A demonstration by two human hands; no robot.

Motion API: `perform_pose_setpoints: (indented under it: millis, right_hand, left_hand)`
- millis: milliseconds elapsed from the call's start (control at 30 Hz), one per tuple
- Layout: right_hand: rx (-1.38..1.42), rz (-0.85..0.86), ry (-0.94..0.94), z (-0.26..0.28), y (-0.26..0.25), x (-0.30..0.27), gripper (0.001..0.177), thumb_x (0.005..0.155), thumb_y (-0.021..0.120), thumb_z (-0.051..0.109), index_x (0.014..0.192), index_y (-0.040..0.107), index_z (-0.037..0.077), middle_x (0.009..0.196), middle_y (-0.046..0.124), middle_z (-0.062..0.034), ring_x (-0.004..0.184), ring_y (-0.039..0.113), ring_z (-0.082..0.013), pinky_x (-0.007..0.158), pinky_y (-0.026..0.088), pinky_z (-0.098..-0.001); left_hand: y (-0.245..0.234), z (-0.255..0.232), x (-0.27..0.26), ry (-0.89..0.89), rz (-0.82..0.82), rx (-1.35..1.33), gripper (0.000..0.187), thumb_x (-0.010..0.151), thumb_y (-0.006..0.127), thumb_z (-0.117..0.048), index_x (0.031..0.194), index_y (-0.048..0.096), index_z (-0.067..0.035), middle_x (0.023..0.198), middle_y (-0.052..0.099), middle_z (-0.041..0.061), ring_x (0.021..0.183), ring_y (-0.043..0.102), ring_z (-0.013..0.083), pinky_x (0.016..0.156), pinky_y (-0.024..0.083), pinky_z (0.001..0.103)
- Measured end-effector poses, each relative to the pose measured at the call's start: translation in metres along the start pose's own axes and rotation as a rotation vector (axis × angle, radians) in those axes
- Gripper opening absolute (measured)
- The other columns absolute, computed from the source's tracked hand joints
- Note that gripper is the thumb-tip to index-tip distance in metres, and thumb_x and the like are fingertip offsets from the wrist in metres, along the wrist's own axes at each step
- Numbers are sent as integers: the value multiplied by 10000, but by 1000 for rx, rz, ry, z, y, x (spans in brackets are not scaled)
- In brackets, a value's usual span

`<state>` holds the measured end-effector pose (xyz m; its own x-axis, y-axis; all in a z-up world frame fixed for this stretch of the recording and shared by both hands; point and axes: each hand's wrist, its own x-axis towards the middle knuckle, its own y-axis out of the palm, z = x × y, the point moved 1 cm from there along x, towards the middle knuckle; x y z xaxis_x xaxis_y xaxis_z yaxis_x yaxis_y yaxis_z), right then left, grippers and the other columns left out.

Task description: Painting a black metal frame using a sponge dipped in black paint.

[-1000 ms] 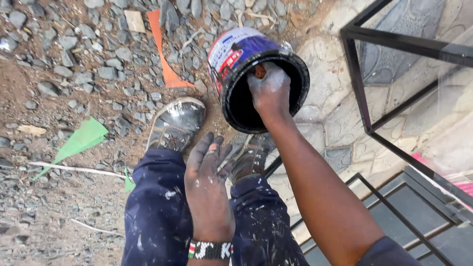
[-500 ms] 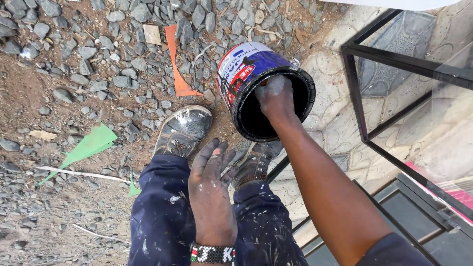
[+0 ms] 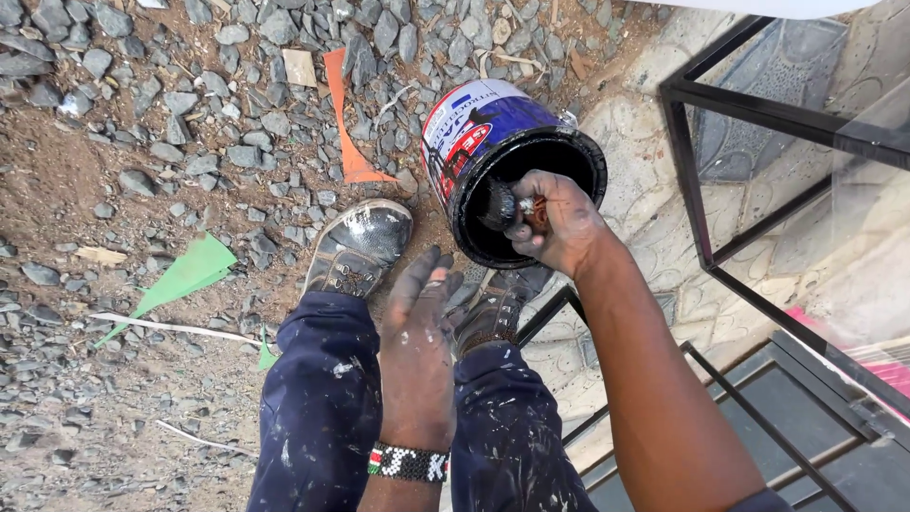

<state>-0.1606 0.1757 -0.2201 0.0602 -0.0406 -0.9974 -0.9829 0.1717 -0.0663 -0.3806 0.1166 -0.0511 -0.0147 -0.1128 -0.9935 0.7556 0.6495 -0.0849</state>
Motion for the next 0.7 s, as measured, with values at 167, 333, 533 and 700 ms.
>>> perform_pose_setpoints:
  millis: [167, 333, 533, 700]
  right_hand:
    - [-5, 39, -31, -10, 11, -1, 126, 892, 698, 106, 876, 586, 161, 743, 612, -72, 509, 476, -148, 404, 237, -233]
    - [-190, 53, -32, -4, 4, -6, 99, 816, 670, 209, 802, 575, 228, 719, 598, -44, 485, 383, -111, 384, 145, -219]
    - [-105, 32, -58, -7, -7, 8, 91, 860, 643, 154, 813, 565, 154, 741, 600, -66, 454, 416, -133, 370, 131, -221]
    - [-287, 10, -169, -23, 1, 17, 172, 955, 804, 247, 957, 654, 161, 743, 581, -82, 564, 580, -139, 396, 416, -168]
  left_hand:
    - [-2, 19, 14, 67, 48, -25, 669, 1052, 666, -353, 1687, 711, -148, 1690, 800, 61, 1532, 765, 178, 1270, 623, 348]
    - [-10, 37, 30, 242, 124, 52, 524, 1131, 653, -108, 1654, 690, -119, 1711, 718, 14, 1493, 801, 181, 1216, 689, 329]
    - [-2, 26, 17, 126, 25, 85, 681, 1084, 627, -415, 1698, 673, -124, 1705, 789, 127, 1543, 791, 237, 1280, 618, 391]
    - [-2, 29, 15, 197, 67, 143, 675, 1194, 579, -380, 1788, 557, -59, 1751, 625, 300, 1676, 593, 443, 1374, 437, 614]
